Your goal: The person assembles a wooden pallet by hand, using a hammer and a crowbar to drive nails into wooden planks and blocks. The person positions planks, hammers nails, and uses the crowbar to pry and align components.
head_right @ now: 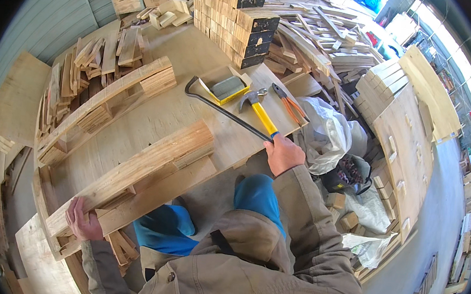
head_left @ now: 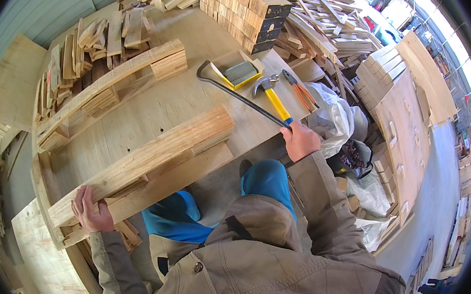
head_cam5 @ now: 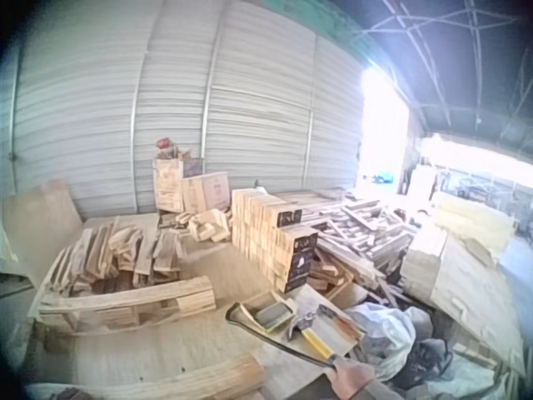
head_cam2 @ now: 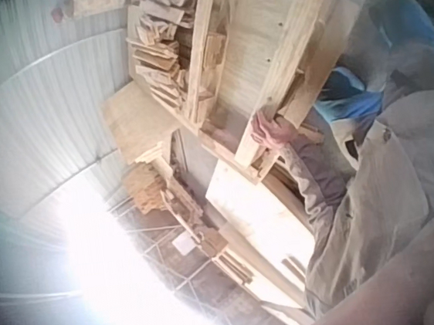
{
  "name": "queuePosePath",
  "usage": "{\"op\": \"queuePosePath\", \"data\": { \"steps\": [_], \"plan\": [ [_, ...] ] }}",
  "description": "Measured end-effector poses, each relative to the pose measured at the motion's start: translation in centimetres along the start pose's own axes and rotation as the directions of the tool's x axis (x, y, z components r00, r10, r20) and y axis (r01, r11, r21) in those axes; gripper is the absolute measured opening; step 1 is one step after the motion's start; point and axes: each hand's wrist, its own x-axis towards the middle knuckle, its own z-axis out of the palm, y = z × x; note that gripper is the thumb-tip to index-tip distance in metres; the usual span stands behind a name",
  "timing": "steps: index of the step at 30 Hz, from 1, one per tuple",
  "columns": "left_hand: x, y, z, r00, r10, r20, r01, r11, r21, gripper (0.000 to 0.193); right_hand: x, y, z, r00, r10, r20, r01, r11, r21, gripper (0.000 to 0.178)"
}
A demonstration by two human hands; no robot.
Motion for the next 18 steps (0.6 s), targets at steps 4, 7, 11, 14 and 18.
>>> {"op": "queuePosePath", "data": {
  "steps": [4, 7, 11, 14, 18],
  "plan": [
    [0.0, 0.0, 0.1, 1.0, -0.007, 0.016, 0.007, 1.0, 0.011, 0.057, 2.0, -1.7, 1.2, 0.995, 0.089, 0.05, -0.086, 0.994, -0.065, 0.032],
    [-0.1, -0.1, 0.2, 1.0, -0.006, 0.001, 0.006, 1.0, 0.01, 0.058, 3.1, -3.3, 1.8, 0.985, 0.117, 0.126, -0.112, 0.993, -0.046, 0.031],
    [0.1, -0.3, 0.4, 1.0, 0.02, -0.003, -0.02, 0.999, 0.034, 0.06, 3.2, -5.4, 2.9, 0.965, 0.095, 0.245, -0.1, 0.995, 0.01, 0.033],
    [0.1, -0.5, 0.6, 1.0, 0.006, -0.014, -0.006, 1.0, -0.012, 0.063, 2.8, -6.7, 3.8, 0.944, 0.096, 0.316, -0.107, 0.994, 0.016, 0.037],
    [0.1, -0.8, 1.0, 0.999, 0.021, -0.046, -0.023, 0.999, -0.045, 0.061, 3.0, -7.9, 4.8, 0.922, 0.062, 0.382, -0.075, 0.997, 0.017, 0.04]
  ]
}}
